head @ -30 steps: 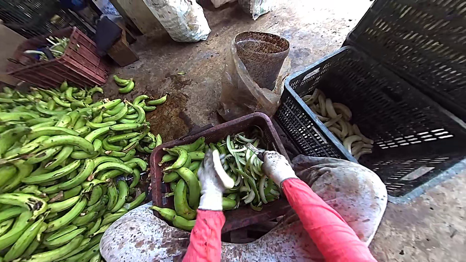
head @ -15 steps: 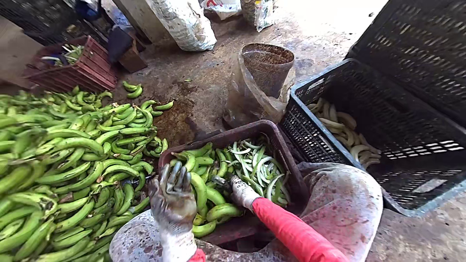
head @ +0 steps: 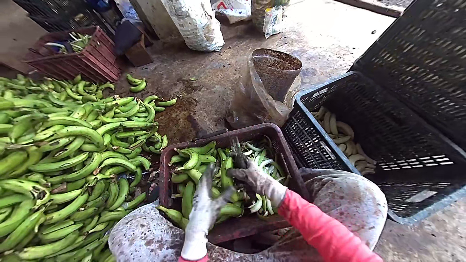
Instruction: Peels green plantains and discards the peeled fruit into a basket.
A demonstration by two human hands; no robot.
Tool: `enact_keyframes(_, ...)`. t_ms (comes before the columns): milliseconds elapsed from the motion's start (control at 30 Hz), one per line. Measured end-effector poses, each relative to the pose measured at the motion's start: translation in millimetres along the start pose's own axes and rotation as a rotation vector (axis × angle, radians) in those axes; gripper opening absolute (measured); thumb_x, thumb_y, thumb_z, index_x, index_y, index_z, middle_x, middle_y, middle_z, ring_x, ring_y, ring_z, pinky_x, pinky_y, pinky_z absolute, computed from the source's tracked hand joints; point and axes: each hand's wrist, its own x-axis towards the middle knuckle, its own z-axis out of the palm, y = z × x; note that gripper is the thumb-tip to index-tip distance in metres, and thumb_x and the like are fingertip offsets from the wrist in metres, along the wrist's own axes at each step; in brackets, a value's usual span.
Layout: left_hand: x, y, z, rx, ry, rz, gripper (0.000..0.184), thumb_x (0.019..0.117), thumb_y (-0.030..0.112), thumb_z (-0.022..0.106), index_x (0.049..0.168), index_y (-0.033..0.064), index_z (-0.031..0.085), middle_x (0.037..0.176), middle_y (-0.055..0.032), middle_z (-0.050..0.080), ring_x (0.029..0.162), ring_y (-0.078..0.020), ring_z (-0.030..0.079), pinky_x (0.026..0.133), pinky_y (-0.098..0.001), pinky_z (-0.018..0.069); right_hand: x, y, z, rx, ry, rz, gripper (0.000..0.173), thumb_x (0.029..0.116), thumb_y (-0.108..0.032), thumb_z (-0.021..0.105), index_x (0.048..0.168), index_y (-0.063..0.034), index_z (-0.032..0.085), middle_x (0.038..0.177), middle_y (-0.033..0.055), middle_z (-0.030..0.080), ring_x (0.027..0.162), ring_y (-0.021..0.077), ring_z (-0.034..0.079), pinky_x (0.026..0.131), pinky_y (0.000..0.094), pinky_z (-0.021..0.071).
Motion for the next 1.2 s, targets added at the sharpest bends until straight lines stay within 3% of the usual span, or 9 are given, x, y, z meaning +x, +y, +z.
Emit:
enact_keyframes(67,1,0,20,0.047,-0.007,0.094,0.112,0.0692,0.041,0.087,0.160,0.0120,0.028,0.163,-0.0095,0.034,0.145,-0.0156,0.040,0.116,-0.0332,0.0398,-18,-21,-8,0.051,-0.052,-0.030,0.056,0.0901,-0.018,0.075,0.139,-0.0108,0.050,0.095,0.0043,0.065,0.067,0.0096,0.062,0.060,0.0257,0.0555)
enact_keyframes(200,0,11,42,-0.228,-0.016,0.213,0.104,0.0721,0.010,0.083,0.160,0.0056,0.027,0.163,-0.0099,0.033,0.143,-0.0148,0.043,0.114,-0.0297,0.0430,-38,-32,-30,-0.078,-0.097,-0.049,0.057,0.0913,-0.015,0.076,0.142,-0.0106,0.052,0.107,0.0032,0.068,0.077,0.0097,0.066,0.066,0.0261,0.0579)
enact_keyframes(367,5,-10,25,-1.010,-0.129,0.231,0.082,0.0823,0.026,0.076,0.154,0.0163,0.038,0.109,-0.0142,0.070,0.092,-0.0274,0.071,0.081,-0.0450,0.0612,-35,-4,-66,-0.049,0.286,-0.138,0.028,0.0999,-0.019,0.060,0.124,-0.0056,0.061,0.093,0.0040,0.067,0.071,0.0104,0.064,0.065,0.0292,0.0571)
enact_keyframes(467,15,-6,23,-1.410,-0.022,0.124,0.046,0.0941,0.038,0.063,0.136,0.0196,0.058,0.086,-0.0051,0.071,0.072,-0.0199,0.071,0.066,-0.0393,0.0628,-31,12,-65,-0.454,0.300,-0.129,0.034,0.1015,-0.015,0.059,0.134,-0.0087,0.065,0.131,0.0122,0.066,0.117,0.0197,0.064,0.104,0.0397,0.0517)
enact_keyframes(533,28,-4,29,-1.531,0.037,0.049,0.036,0.1058,0.041,0.039,0.118,0.0156,0.062,0.074,-0.0004,0.066,0.060,-0.0138,0.067,0.053,-0.0314,0.0597,-30,26,-50,-0.718,0.180,-0.182,0.036,0.0983,-0.018,0.062,0.133,-0.0109,0.068,0.136,0.0177,0.063,0.125,0.0305,0.062,0.109,0.0492,0.0482)
enact_keyframes(633,38,-15,51,-1.453,0.161,-0.113,0.054,0.1084,0.043,0.020,0.090,0.0156,0.062,0.066,0.0021,0.063,0.055,-0.0086,0.064,0.048,-0.0246,0.0549,-31,48,-16,-0.941,0.082,-0.296,0.027,0.0916,-0.021,0.065,0.115,-0.0098,0.074,0.118,0.0218,0.068,0.113,0.0378,0.065,0.099,0.0547,0.0516)
enact_keyframes(933,32,-25,100,-1.353,0.431,-0.176,0.036,0.1107,0.027,0.025,0.097,0.0136,0.056,0.075,0.0031,0.062,0.066,-0.0051,0.064,0.060,-0.0217,0.0557,-21,32,5,-1.058,-0.036,0.038,0.051,0.0981,-0.022,0.060,0.149,-0.0196,0.056,0.138,0.0250,0.057,0.128,0.0414,0.057,0.104,0.0577,0.0460)
enact_keyframes(1100,30,-41,106,-1.255,0.480,-0.198,0.032,0.1108,0.027,0.028,0.100,0.0144,0.056,0.079,0.0040,0.063,0.071,-0.0040,0.064,0.065,-0.0218,0.0559,-15,39,5,-1.110,-0.054,0.075,0.052,0.0957,-0.024,0.063,0.147,-0.0176,0.058,0.142,0.0244,0.055,0.129,0.0416,0.057,0.103,0.0591,0.0461)
enact_keyframes(1200,27,-32,103,-1.344,0.428,-0.311,0.040,0.1104,0.031,0.022,0.088,0.0163,0.052,0.068,0.0031,0.056,0.059,-0.0065,0.058,0.054,-0.0226,0.0519,1,56,-11,-1.080,0.092,0.201,0.033,0.0976,-0.028,0.062,0.124,-0.0110,0.069,0.134,0.0218,0.061,0.116,0.0420,0.065,0.090,0.0627,0.0544)
